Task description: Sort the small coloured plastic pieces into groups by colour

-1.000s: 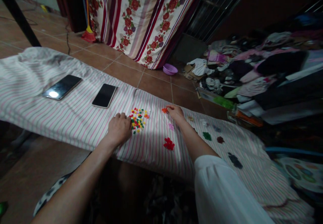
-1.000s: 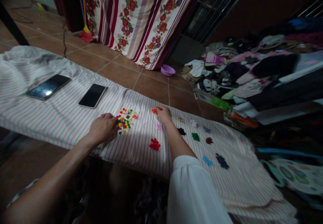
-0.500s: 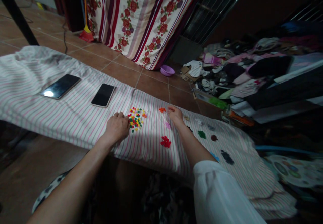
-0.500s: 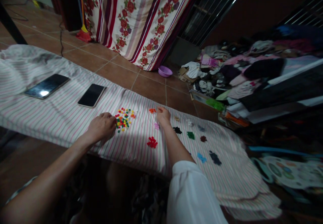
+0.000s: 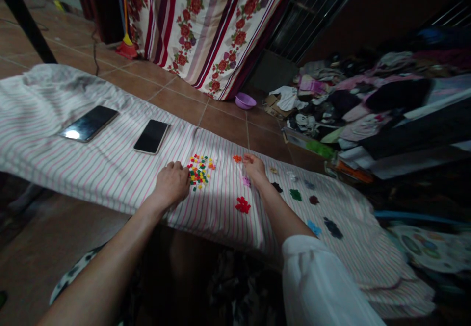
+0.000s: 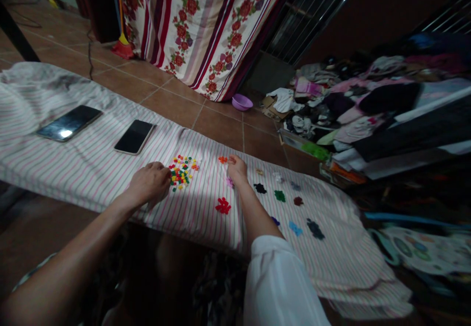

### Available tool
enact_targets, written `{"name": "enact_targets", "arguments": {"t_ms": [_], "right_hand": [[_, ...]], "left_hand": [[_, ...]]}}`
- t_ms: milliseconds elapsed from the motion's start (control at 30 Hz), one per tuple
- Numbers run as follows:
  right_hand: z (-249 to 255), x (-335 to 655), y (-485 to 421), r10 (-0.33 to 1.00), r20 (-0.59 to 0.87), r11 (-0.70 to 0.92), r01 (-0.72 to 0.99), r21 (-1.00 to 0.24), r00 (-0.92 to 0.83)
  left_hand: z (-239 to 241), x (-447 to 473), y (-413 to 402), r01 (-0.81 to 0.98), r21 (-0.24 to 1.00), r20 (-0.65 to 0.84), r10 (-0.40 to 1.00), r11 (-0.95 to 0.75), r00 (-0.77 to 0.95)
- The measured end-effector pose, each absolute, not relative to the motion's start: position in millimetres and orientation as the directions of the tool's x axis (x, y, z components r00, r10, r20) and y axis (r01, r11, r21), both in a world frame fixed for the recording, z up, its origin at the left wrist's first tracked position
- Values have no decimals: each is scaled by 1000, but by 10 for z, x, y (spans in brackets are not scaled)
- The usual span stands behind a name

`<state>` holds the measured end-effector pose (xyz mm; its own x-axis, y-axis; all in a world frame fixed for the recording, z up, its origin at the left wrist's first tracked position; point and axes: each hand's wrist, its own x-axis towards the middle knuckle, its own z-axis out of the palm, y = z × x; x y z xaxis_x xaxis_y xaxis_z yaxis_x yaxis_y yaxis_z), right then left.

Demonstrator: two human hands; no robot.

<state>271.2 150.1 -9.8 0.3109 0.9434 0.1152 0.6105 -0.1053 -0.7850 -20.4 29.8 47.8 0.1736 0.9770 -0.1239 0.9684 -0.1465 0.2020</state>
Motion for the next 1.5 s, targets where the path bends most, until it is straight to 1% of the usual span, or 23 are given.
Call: {"name": "enact_targets", "arguments": {"t_ms": [67, 167, 300, 400, 467, 633, 833, 967, 1233, 1367, 1500], "right_hand": [[-31, 2664, 1443, 941, 189, -61, 689, -722, 281], [80, 2497, 1315, 957, 246, 52, 744, -666, 153], [166, 2186, 1096, 974, 221, 188, 748, -637, -56], [162, 1999, 962, 969, 199, 238, 780, -579, -148], [136, 1912, 910, 962, 207, 265, 793, -549, -179], [56, 1779, 896, 968, 195, 240, 796, -556, -156], [-17, 1723, 943, 968, 216, 227, 823, -521, -130], [-49, 1744, 940, 971, 218, 205, 810, -550, -97], [-86, 1874, 943, 976, 216, 166, 731, -662, -26], [-55, 1984, 968, 973, 229, 183, 738, -650, -39], [-30, 2148, 1025, 975, 222, 150, 757, -636, -6]], "left_hand": [[479, -205, 299, 969, 201, -126, 977, -147, 174], [486, -206, 298, 969, 199, -134, 976, -144, 173], [502, -206, 290, 968, 206, -139, 975, -144, 174], [513, -205, 283, 967, 208, -131, 976, -145, 174], [517, -205, 280, 968, 206, -134, 976, -144, 174], [529, -202, 283, 968, 202, -144, 974, -146, 177], [554, -192, 299, 969, 204, -156, 973, -136, 170], [526, -206, 308, 968, 215, -158, 973, -132, 167], [454, -263, 294, 960, 221, -110, 974, -172, 200], [505, -230, 293, 964, 210, -129, 973, -163, 192], [561, -187, 300, 970, 194, -160, 971, -146, 178]]}}
